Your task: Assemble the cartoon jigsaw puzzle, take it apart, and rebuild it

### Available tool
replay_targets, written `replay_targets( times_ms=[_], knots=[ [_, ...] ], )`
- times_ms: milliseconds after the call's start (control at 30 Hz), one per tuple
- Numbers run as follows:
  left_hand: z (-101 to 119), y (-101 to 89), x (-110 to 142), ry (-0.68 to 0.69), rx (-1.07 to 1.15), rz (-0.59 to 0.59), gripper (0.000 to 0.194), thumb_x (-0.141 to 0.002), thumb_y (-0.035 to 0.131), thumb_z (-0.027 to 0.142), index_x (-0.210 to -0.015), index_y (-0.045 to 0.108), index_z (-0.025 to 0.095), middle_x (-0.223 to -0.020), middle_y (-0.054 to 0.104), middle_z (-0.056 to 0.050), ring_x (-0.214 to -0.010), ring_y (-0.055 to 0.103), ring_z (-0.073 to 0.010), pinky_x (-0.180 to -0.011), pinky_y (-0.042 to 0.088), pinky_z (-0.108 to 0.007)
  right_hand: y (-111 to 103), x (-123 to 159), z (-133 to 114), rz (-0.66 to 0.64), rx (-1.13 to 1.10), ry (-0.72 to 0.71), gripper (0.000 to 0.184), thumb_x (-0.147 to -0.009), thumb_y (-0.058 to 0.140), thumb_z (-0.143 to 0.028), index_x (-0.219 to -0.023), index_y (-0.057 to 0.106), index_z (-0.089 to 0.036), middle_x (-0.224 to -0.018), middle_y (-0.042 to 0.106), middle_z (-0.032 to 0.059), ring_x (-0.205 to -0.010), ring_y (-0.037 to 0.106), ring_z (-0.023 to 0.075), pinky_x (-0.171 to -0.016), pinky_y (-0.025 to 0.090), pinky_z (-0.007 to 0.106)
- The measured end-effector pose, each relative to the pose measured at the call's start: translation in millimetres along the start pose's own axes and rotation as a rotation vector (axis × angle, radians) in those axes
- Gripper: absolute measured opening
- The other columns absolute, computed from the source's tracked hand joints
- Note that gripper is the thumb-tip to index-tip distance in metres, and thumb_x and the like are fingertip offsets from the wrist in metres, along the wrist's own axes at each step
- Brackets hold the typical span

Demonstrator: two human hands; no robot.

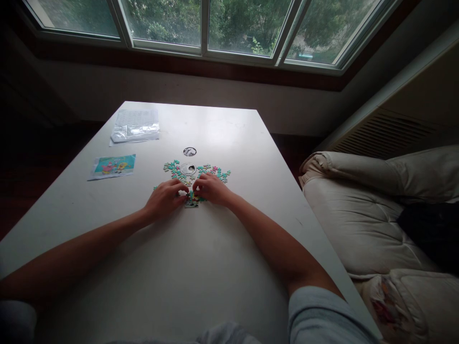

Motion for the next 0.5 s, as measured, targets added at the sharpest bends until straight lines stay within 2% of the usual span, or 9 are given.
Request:
replay_targets(
  times_ms=[167,367,500],
  knots=[
    [2.7,-0.8,-1.6,-0.013,0.043,0.01,0.009,-0.089,0.064,0.028,-0.093,0.072,0.025,-0.097,0.07,-0.003,-0.09,0.062,-0.022,-0.08,0.043,-0.034,-0.5,-0.6,-1.9,-0.004,0.001,-0.003,0.006,-0.091,0.071,-0.026,-0.095,0.074,-0.022,-0.09,0.063,0.0044,-0.087,0.052,0.0195,-0.085,0.038,0.031],
    [-3.2,0.5,-4.9,-0.096,0.264,-0.031,0.011,-0.088,0.061,0.029,-0.086,0.07,0.023,-0.08,0.071,0.001,-0.073,0.062,-0.0159,-0.071,0.043,-0.029,0.6,-0.6,-1.5,-0.002,0.003,-0.012,0.007,-0.091,0.071,-0.026,-0.096,0.074,-0.022,-0.089,0.063,0.004,-0.087,0.052,0.0191,-0.085,0.038,0.031],
    [-10.7,-2.4,-7.2,-0.146,0.343,-0.021,0.014,-0.089,0.059,0.033,-0.089,0.071,0.024,-0.082,0.073,0.002,-0.074,0.063,-0.0152,-0.073,0.045,-0.028,0.5,-0.2,-1.0,-0.004,0.014,-0.015,0.007,-0.091,0.07,-0.025,-0.096,0.073,-0.022,-0.09,0.062,0.0042,-0.087,0.052,0.0195,-0.085,0.038,0.031]
  ],
)
Point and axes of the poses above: each hand's wrist, its own x-axis away from the middle knuckle, its own y-axis out of the palm, z = x × y, the point moved 6 cm from there along -x, towards the middle knuckle
